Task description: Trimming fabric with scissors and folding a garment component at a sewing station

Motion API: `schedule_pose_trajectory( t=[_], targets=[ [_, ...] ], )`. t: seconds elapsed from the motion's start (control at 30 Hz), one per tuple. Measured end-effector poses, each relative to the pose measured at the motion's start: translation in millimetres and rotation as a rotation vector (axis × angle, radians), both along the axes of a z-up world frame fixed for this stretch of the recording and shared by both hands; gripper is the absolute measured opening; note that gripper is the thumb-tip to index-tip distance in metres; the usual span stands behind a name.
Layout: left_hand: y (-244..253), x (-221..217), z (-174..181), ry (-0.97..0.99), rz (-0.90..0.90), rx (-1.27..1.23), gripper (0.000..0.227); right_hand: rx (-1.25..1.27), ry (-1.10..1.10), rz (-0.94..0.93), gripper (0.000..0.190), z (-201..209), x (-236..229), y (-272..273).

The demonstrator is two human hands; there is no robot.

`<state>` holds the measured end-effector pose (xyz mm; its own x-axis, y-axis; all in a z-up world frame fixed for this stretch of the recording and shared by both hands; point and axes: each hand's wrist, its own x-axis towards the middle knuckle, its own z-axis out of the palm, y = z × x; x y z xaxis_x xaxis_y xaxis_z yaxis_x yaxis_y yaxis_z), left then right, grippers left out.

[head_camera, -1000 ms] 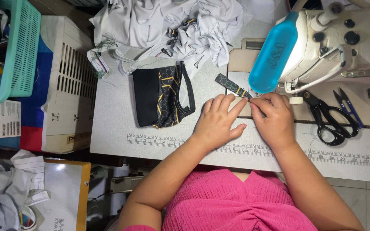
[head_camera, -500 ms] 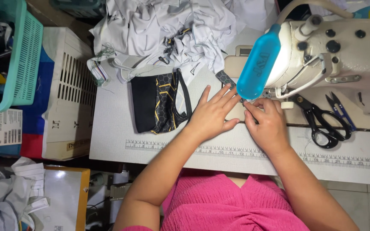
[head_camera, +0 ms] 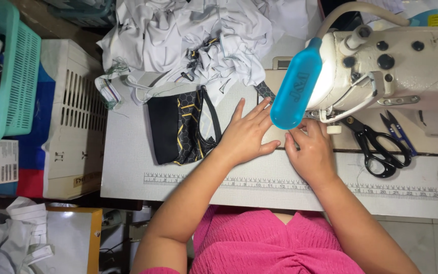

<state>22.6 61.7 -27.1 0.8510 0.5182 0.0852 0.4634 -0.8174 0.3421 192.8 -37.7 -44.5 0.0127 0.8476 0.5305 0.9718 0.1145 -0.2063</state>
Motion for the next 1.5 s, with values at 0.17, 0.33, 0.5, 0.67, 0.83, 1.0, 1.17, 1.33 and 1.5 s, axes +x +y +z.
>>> schedule_pose_trajectory(
  t=[0.17, 0.33, 0.5, 0.67, 0.83, 1.0, 1.17, 1.33, 1.5],
  targets=[
    [0.9, 0.1, 6.2, -0.019, -0.012, -0.015, 0.070, -0.005, -0.005, -0.003, 0.013, 1.3, -1.4, -0.5],
    [2.1, -0.6, 8.4, -0.013, -0.024, -0.018, 0.069, -0.002, 0.002, 0.000, 0.011, 1.3, -1.2, 0.5],
    [3.1, 0.3, 7.3, -0.019, -0.020, -0.002, 0.070, 0.003, -0.005, 0.016, 0.013, 2.8, -2.2, 0.5],
    [2.6, 0.3, 7.0, -0.026, -0.020, 0.008, 0.071, 0.014, 0.007, 0.018, 0.013, 2.5, -2.0, 0.1],
    [1.7, -1.9, 11.5, -0.057, -0.009, -0.020, 0.070, -0.002, 0.007, 0.032, 0.013, 5.6, -2.9, 0.9],
    [1.9, -1.3, -1.3, -0.064, -0.005, 0.013, 0.069, -0.016, -0.001, 0.031, 0.011, 3.4, -1.8, -0.2],
    [1.8, -1.4, 2.6, -0.059, -0.009, 0.021, 0.069, -0.018, 0.002, 0.024, 0.011, 4.2, -3.1, 0.1],
    [3.3, 0.3, 6.0, -0.044, -0.008, -0.001, 0.071, -0.013, -0.005, 0.015, 0.011, 2.9, -3.1, 0.1],
    [5.9, 0.5, 7.1, -0.014, -0.017, -0.001, 0.075, -0.007, -0.025, -0.010, 0.012, 2.9, -4.3, 1.3]
  ],
)
